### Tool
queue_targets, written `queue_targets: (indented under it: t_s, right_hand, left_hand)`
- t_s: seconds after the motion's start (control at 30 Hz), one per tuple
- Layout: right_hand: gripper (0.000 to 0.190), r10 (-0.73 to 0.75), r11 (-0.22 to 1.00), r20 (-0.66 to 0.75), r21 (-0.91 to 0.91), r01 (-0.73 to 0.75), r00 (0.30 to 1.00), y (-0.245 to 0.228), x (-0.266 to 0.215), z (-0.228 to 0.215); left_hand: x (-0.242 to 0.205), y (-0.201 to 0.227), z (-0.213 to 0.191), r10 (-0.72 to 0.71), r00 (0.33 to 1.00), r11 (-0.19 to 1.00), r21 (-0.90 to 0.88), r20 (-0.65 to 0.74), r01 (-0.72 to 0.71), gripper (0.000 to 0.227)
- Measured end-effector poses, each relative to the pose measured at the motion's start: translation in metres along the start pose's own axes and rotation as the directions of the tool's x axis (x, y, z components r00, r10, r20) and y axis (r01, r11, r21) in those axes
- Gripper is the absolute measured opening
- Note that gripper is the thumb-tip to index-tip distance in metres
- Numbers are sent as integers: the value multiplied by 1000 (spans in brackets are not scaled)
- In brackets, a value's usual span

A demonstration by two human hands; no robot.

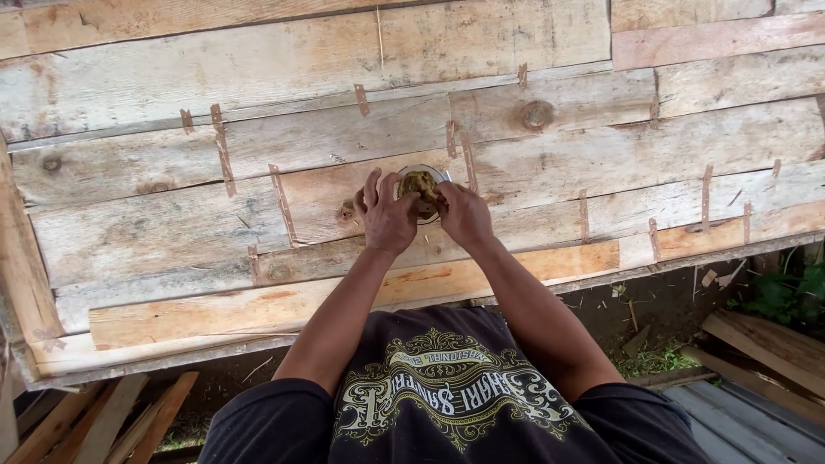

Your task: Applying glue to thin wood slivers and inserting them into gaps between wooden planks to fill cracks.

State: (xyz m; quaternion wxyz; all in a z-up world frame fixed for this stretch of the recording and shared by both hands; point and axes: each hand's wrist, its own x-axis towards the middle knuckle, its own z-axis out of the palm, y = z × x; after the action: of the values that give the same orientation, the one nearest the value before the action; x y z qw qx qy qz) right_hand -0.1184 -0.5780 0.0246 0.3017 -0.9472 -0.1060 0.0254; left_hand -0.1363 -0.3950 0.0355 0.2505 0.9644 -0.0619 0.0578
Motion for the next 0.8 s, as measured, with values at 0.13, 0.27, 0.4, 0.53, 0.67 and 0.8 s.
queue_targets:
  t_s: [0.13, 0.27, 0.4, 0.53, 0.67, 0.8]
  right_hand:
    - [25, 2, 999, -8, 49, -1, 1000, -5, 1, -13]
    - [26, 30, 995, -9, 100, -29, 1000, 1, 2, -16]
    - [26, 106, 943, -7, 317, -98, 994, 1, 8, -15]
    - [26, 101, 945, -18, 315, -90, 995, 4, 12, -13]
    - [25, 103, 981, 44, 162, -109, 994, -2, 13, -16]
    - [14, 39, 996, 84, -81, -32, 996, -6, 14, -14]
  left_hand:
    - [-1, -3, 10, -11, 997, 1000, 16, 71, 10, 21]
    - [2, 3, 12, -45, 994, 999, 11, 100, 44, 16]
    - [4, 9, 10, -99, 983, 995, -18, 152, 103, 16]
    - [2, 10, 6, -114, 978, 993, 1, 175, 115, 15]
    - [5, 21, -5, -151, 972, 988, 43, 181, 145, 11]
    - [9, 33, -14, -231, 946, 972, 89, 229, 216, 13]
